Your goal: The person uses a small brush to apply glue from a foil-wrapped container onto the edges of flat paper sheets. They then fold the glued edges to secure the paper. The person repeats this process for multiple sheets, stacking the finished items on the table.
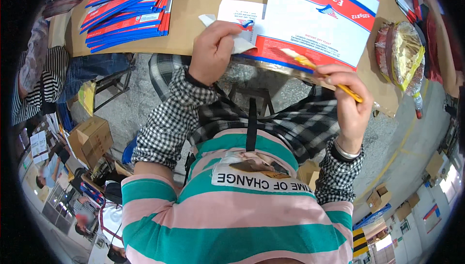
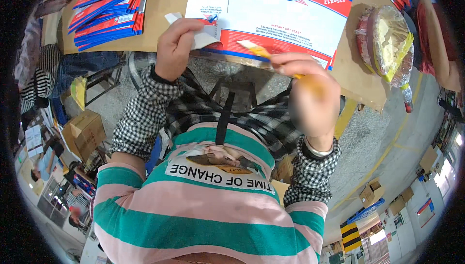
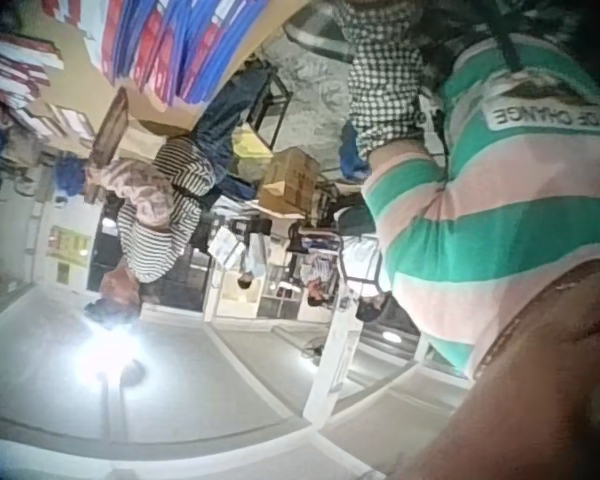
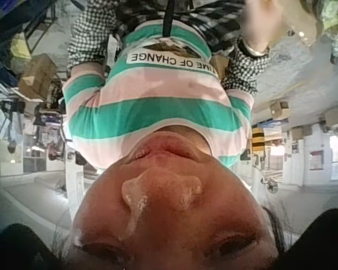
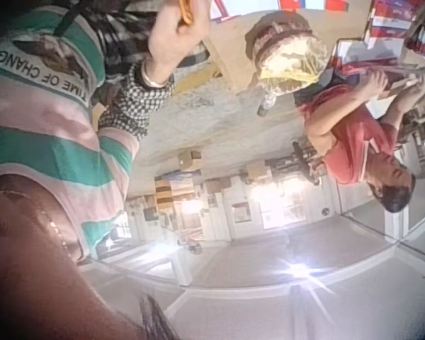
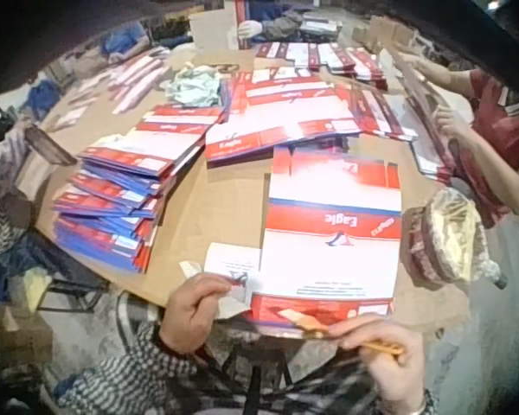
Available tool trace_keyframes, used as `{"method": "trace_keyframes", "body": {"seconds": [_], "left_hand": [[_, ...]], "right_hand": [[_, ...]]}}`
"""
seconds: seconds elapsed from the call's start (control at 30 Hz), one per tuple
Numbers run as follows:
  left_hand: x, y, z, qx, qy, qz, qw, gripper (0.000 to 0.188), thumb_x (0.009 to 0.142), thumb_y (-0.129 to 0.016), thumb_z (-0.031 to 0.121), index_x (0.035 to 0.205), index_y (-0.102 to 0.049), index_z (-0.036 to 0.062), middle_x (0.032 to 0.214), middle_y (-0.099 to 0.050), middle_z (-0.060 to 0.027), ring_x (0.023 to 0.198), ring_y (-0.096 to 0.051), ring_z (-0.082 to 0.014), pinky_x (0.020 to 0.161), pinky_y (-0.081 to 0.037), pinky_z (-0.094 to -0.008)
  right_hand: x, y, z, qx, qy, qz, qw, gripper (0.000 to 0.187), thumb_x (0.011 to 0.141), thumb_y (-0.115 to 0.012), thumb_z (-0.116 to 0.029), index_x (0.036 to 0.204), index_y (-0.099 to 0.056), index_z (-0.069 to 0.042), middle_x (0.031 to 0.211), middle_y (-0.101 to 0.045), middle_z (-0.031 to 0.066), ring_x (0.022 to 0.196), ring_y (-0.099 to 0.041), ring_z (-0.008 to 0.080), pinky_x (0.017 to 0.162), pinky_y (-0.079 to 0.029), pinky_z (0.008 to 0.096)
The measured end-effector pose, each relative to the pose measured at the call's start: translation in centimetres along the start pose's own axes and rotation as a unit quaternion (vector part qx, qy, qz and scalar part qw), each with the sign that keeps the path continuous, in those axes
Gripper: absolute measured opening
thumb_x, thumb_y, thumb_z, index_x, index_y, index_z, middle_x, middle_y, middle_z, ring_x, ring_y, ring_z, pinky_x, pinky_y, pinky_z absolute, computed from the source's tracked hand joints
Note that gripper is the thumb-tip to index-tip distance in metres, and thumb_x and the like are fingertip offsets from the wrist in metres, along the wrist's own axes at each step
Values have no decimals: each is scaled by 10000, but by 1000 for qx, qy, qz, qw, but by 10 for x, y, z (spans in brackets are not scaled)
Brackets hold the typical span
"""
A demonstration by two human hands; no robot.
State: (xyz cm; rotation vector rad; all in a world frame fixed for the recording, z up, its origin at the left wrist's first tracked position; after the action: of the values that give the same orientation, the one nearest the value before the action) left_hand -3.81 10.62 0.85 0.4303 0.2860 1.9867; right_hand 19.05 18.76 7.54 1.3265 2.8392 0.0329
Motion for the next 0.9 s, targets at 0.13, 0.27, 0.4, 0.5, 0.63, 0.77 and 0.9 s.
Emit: {"method": "trace_keyframes", "body": {"seconds": [0.13, 0.27, 0.4, 0.5, 0.63, 0.77, 0.9], "left_hand": [[15, -1, -16, -16, 19, 18, 1000, 181, 842, -484, 69, 878, -623, -42, 864, -622, -132, 758, -599, -195, 673, -462, -279], [24, -3, -25, 1, 72, 43, 996, 299, 880, -512, 240, 866, -618, -39, 838, -619, -148, 743, -593, -261, 673, -452, -327], [32, -9, -42, 40, 128, 32, 990, 380, 881, -521, 350, 865, -622, -16, 873, -610, -156, 778, -582, -306, 675, -439, -379], [36, -13, -52, 26, 108, 25, 993, 372, 866, -559, 353, 903, -631, -10, 883, -599, -114, 735, -566, -227, 639, -443, -317], [37, -12, -53, 71, 51, 22, 996, 384, 837, -620, 355, 955, -634, -11, 860, -593, -69, 657, -565, -130, 588, -460, -233], [37, -10, -38, 164, 74, 47, 983, 421, 771, -673, 362, 955, -635, -15, 902, -617, -134, 811, -613, -233, 715, -488, -304], [33, -5, -30, 177, 53, 113, 976, 395, 755, -677, 316, 967, -628, -15, 986, -607, -159, 879, -606, -291, 787, -475, -356]], "right_hand": [[-24, 23, -1, 35, 19, 57, 998, 229, 749, -383, 74, 893, -561, 68, 1024, -605, 196, 928, -589, 247, 879, -445, 364], [-45, 33, -9, 48, 31, 98, 994, 182, 809, -398, 42, 900, -555, 60, 1022, -598, 204, 908, -592, 261, 863, -454, 384], [-62, 37, -15, 74, 55, 103, 990, 169, 844, -419, 10, 928, -556, 60, 1037, -587, 214, 904, -592, 270, 852, -460, 392], [-71, 36, -20, 86, 67, 102, 989, 167, 856, -439, -17, 943, -558, 61, 1046, -581, 219, 909, -592, 277, 848, -464, 399], [-79, 34, -28, 98, 81, 100, 987, 168, 861, -463, -41, 947, -564, 61, 1045, -580, 220, 912, -593, 284, 844, -468, 403], [-88, 33, -35, 97, 92, 109, 985, 166, 859, -473, -47, 941, -567, 62, 1046, -582, 226, 910, -596, 287, 836, -473, 407], [-98, 37, -38, 109, 97, 123, 982, 167, 850, -467, -41, 935, -565, 64, 1043, -587, 231, 902, -599, 296, 829, -477, 414]]}}
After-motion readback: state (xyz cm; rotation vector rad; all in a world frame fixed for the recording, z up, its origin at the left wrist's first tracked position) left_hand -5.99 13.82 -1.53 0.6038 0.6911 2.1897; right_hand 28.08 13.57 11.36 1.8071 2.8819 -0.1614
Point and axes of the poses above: each hand's wrist, its own x-axis towards the middle knuckle, its own y-axis out of the back of the hand, z = x × y, the point moved 10 cm from there along x, towards the middle knuckle
